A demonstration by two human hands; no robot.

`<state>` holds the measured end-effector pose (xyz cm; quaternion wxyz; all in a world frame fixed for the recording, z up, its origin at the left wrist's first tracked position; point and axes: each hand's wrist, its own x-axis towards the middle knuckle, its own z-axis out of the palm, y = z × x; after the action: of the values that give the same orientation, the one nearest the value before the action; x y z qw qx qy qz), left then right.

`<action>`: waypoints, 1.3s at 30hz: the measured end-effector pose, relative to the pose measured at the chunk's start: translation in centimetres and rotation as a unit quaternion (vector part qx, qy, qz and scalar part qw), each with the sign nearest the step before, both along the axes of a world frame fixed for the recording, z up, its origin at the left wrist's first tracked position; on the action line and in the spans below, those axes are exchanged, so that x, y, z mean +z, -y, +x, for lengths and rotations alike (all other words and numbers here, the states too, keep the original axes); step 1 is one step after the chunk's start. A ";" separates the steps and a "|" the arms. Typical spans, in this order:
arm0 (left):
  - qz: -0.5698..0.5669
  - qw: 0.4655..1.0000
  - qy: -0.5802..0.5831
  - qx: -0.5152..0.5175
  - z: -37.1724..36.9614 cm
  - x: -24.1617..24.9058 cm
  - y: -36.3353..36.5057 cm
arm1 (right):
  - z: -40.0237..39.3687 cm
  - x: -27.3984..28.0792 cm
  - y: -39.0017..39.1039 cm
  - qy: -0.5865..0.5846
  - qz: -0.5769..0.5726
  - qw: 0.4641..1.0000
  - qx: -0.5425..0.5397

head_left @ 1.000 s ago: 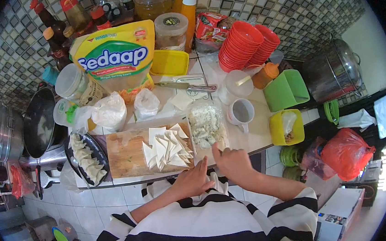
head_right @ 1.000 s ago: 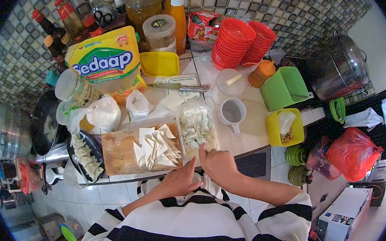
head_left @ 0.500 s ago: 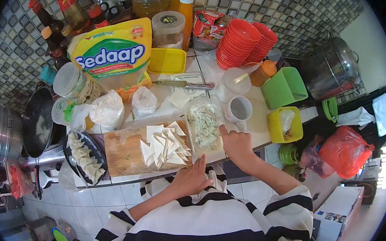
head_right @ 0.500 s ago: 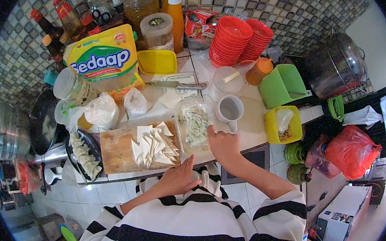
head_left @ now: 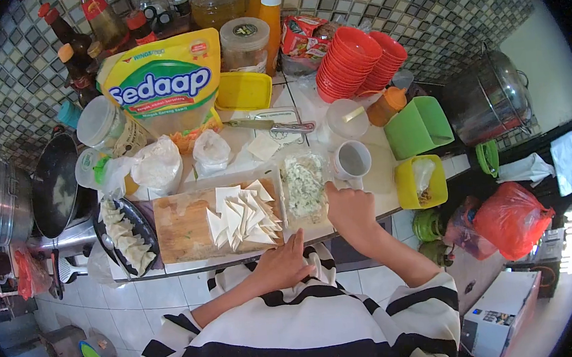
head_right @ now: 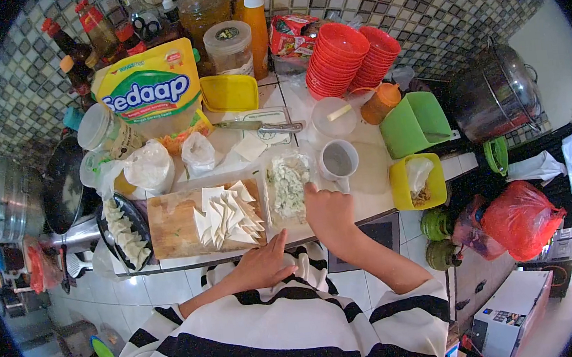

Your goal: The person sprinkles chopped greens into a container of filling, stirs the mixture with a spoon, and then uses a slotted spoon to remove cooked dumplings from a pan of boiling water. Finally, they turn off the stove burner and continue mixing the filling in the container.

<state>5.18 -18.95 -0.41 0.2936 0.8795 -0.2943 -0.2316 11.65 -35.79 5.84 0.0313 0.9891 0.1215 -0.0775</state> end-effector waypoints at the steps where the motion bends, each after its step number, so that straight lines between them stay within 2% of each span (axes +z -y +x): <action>1: 0.008 1.000 -0.004 -0.007 -0.1 0.0 0.0 | 0.2 0.4 0.0 0.000 0.001 1.000 0.001; 4: -0.005 1.000 0.016 0.002 -0.2 -0.4 0.0 | 0.2 1.0 0.6 -0.035 -0.006 0.998 -0.042; 6: -0.010 1.000 0.004 0.002 -0.1 -0.4 0.0 | -0.4 0.7 1.2 -0.101 0.089 0.986 -0.098; 7: -0.014 1.000 -0.008 0.003 0.0 -0.4 0.0 | -0.8 0.7 1.7 -0.100 0.086 0.986 -0.097; 9: -0.017 1.000 -0.016 0.002 0.1 -0.1 -0.1 | -1.9 0.8 2.9 -0.125 0.174 0.962 -0.169; 10: -0.018 1.000 -0.024 -0.001 0.2 0.0 -0.2 | -2.3 0.2 3.6 -0.125 0.173 0.963 -0.167; 12: -0.013 0.999 -0.037 -0.004 0.4 0.0 -0.2 | -2.3 -2.5 5.4 0.057 0.192 0.958 -0.206; 13: -0.006 0.999 -0.050 -0.010 0.4 -0.1 -0.1 | -1.8 -3.8 6.1 0.057 0.190 0.958 -0.206; 15: -0.006 0.999 -0.041 -0.010 0.3 -0.4 -0.1 | -0.3 -6.2 7.2 0.068 0.409 0.877 -0.242; 16: -0.004 0.999 -0.032 -0.009 0.2 -0.5 -0.1 | 0.2 -6.9 7.6 0.068 0.409 0.877 -0.243; 18: -0.021 0.999 -0.025 -0.002 0.0 -0.7 -0.2 | 1.1 -7.4 7.8 -0.035 0.511 0.818 -0.263; 19: -0.040 0.999 -0.017 0.006 0.0 -0.8 -0.3 | 1.1 -7.2 8.0 -0.036 0.513 0.817 -0.262; 21: -0.040 0.999 -0.016 0.005 0.0 -0.8 -0.4 | 0.8 -5.7 7.9 -0.160 0.586 0.713 -0.350; 22: -0.042 0.999 -0.014 0.004 0.0 -0.9 -0.3 | 0.8 -6.0 8.3 -0.158 0.586 0.713 -0.351; 24: -0.019 0.999 -0.044 -0.011 0.3 -0.3 -0.2 | 0.7 -7.0 8.7 -0.211 0.705 0.579 -0.350; 25: 0.007 0.997 -0.074 -0.023 0.5 0.0 -0.3 | 0.6 -7.1 8.7 -0.210 0.705 0.580 -0.349; 27: 0.003 0.997 -0.078 -0.021 0.5 0.1 -0.3 | 0.4 -7.1 8.2 -0.202 0.771 0.499 -0.340; 31: -0.012 0.997 -0.078 -0.020 0.5 0.1 -0.4 | -0.1 -6.9 8.0 -0.131 0.769 0.512 -0.360; 33: -0.008 0.998 -0.056 -0.020 0.3 -0.6 -0.4 | -0.6 -7.4 8.0 -0.064 0.735 0.585 -0.336; 34: -0.004 0.999 -0.035 -0.023 0.2 -0.9 -0.3 | -0.8 -7.3 8.0 -0.065 0.734 0.586 -0.336; 36: -0.001 0.998 -0.049 -0.025 0.4 -0.3 -0.3 | -1.0 -7.1 7.8 0.000 0.673 0.677 -0.300; 37: 0.002 0.998 -0.061 -0.029 0.5 -0.1 -0.4 | -1.1 -6.8 7.6 -0.001 0.672 0.676 -0.301; 39: 0.002 0.998 -0.054 -0.028 0.4 -0.3 -0.4 | -1.2 -5.9 6.9 0.039 0.625 0.716 -0.308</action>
<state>5.61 -18.58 -0.70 0.3004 0.8577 -0.3024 -0.2874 10.48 -42.66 -0.05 -0.6151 0.7682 -0.1706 0.0493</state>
